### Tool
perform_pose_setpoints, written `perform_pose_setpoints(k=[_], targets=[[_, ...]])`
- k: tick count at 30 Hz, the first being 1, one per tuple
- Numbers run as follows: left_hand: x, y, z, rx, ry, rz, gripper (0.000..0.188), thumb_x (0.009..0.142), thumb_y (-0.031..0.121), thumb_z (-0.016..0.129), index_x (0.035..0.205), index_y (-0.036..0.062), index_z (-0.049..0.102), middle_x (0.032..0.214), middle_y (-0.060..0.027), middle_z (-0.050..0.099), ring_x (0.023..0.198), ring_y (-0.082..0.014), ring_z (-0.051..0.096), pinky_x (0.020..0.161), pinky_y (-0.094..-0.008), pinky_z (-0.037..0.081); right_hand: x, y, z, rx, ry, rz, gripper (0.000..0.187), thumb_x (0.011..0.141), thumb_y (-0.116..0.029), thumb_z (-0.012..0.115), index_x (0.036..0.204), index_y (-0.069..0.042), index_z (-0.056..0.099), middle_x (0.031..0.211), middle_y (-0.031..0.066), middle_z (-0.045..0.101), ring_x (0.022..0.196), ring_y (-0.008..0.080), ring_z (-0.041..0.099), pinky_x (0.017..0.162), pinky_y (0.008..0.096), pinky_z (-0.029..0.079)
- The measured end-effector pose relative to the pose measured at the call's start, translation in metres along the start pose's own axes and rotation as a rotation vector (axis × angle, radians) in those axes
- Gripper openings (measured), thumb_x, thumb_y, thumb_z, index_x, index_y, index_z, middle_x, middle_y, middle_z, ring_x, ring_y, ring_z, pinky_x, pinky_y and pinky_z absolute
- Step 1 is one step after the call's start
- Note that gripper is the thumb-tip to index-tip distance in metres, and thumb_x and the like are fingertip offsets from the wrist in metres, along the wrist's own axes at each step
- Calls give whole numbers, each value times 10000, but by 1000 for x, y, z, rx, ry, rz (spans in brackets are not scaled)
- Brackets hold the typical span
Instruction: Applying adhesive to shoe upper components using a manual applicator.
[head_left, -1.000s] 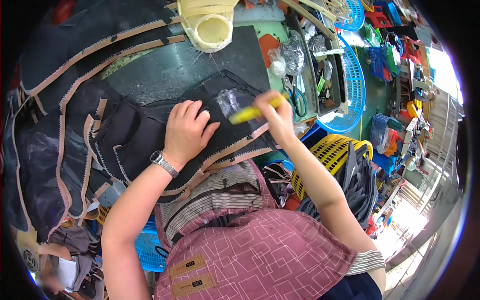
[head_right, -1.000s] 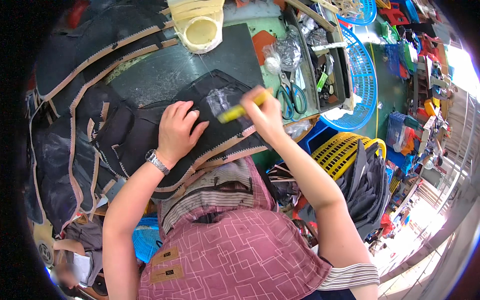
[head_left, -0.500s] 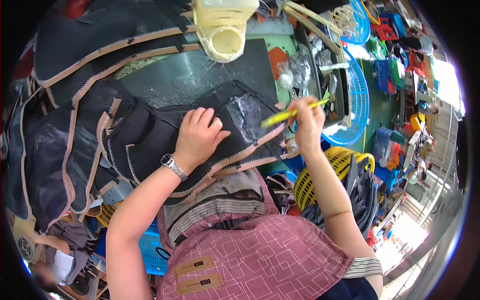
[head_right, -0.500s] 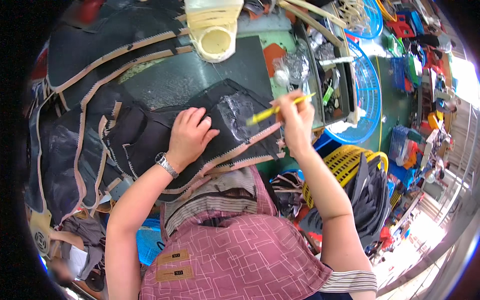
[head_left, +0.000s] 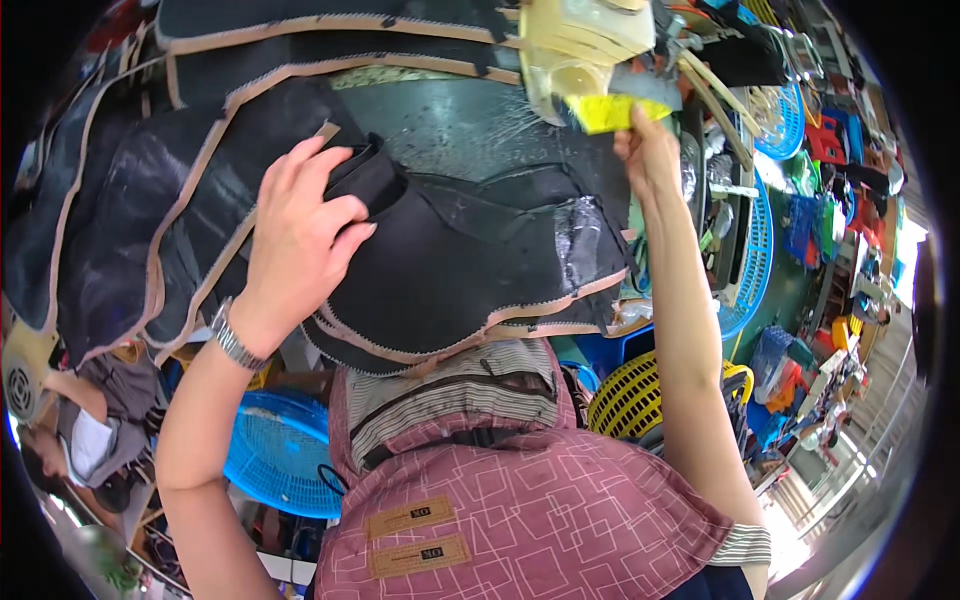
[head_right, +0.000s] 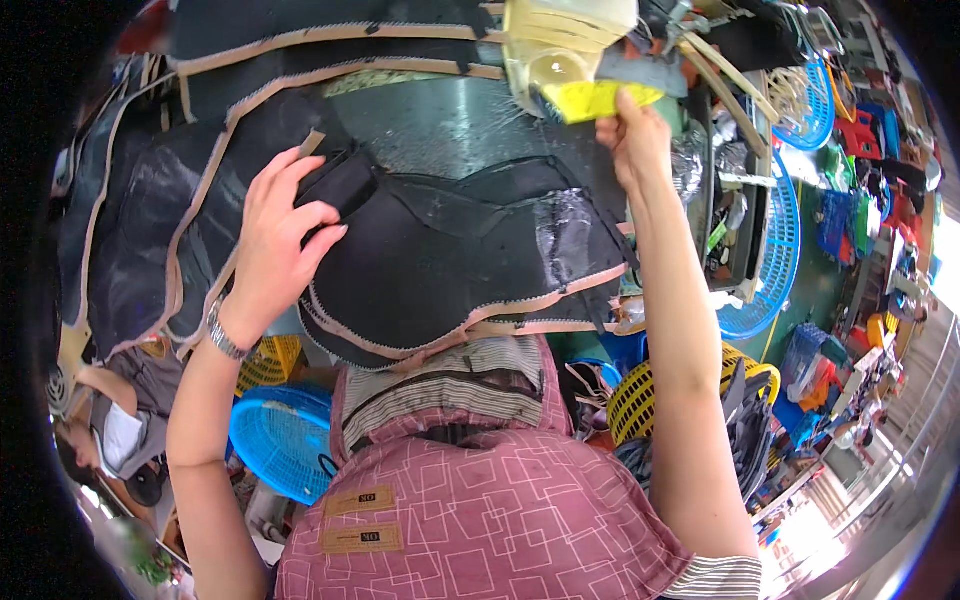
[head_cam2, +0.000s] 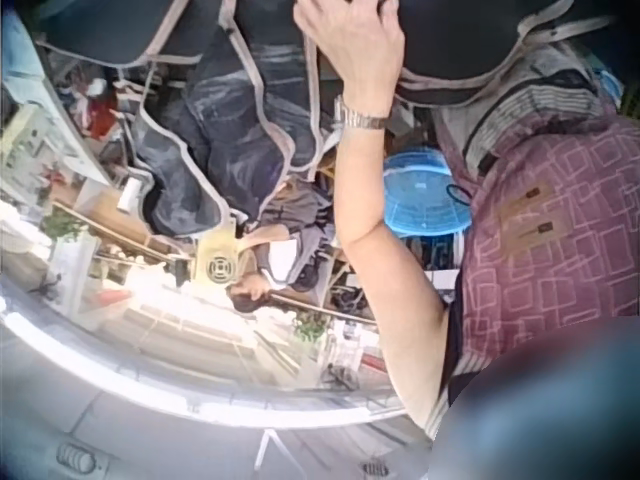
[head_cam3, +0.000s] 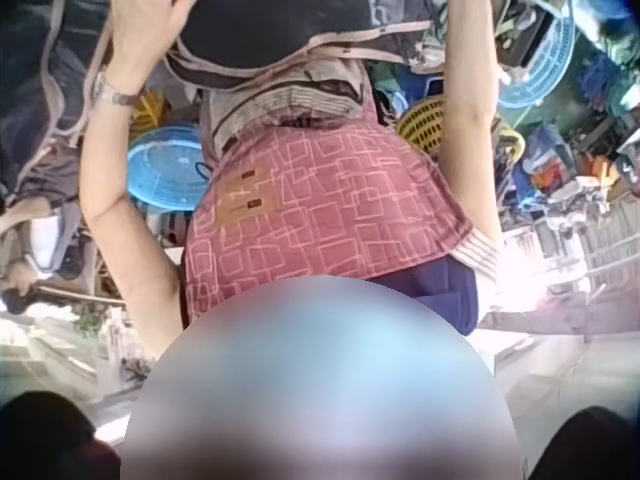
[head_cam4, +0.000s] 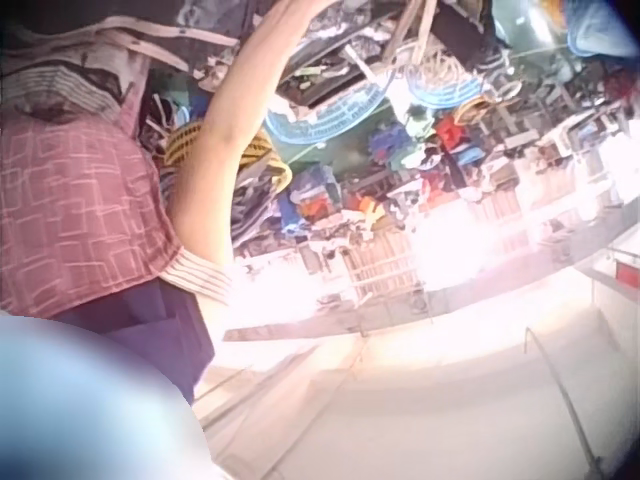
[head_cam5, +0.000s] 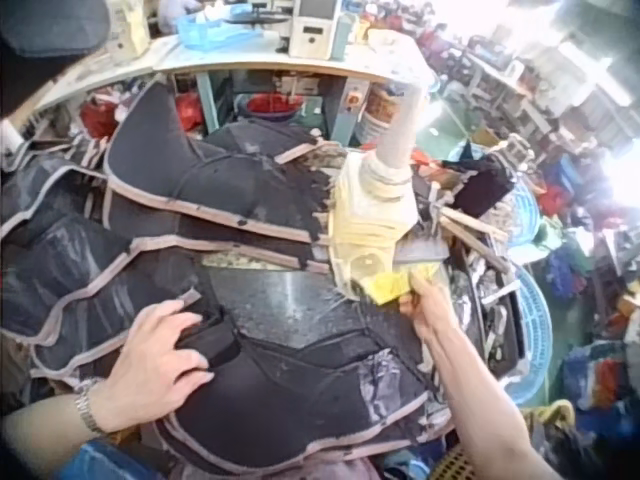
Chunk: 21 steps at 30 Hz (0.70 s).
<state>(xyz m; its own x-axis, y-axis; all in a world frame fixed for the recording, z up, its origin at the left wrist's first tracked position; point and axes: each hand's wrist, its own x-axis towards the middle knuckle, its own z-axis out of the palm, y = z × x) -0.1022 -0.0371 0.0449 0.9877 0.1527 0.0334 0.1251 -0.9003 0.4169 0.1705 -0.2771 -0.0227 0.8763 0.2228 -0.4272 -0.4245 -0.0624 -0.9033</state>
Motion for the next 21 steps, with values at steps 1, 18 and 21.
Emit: perform_pose_setpoints(k=[1,18,21], targets=[[0,-3,2,-20,-4,12,145,701,106,711,819,56,642,1238,-145,528,1248,-359,406,1016,-459,333,-14,4,4,127,-105,181,189,939,-200,558,969,-14,573,779,87,662,599,149,643,524,243,536],[11,-28,10,-254,-162,-44,75,744,85,661,756,12,649,1091,-180,586,1083,-337,516,934,-418,408,-186,105,63,-104,-466,-454,183,885,62,550,1052,69,626,1070,190,639,907,248,662,811,314,544],[10,-29,10,-234,-132,-18,71,748,85,656,755,14,652,1062,-181,589,1069,-339,520,918,-410,416,-190,105,66,-138,-534,-510,183,856,80,572,1026,64,637,1041,193,652,902,253,665,806,314,542]])
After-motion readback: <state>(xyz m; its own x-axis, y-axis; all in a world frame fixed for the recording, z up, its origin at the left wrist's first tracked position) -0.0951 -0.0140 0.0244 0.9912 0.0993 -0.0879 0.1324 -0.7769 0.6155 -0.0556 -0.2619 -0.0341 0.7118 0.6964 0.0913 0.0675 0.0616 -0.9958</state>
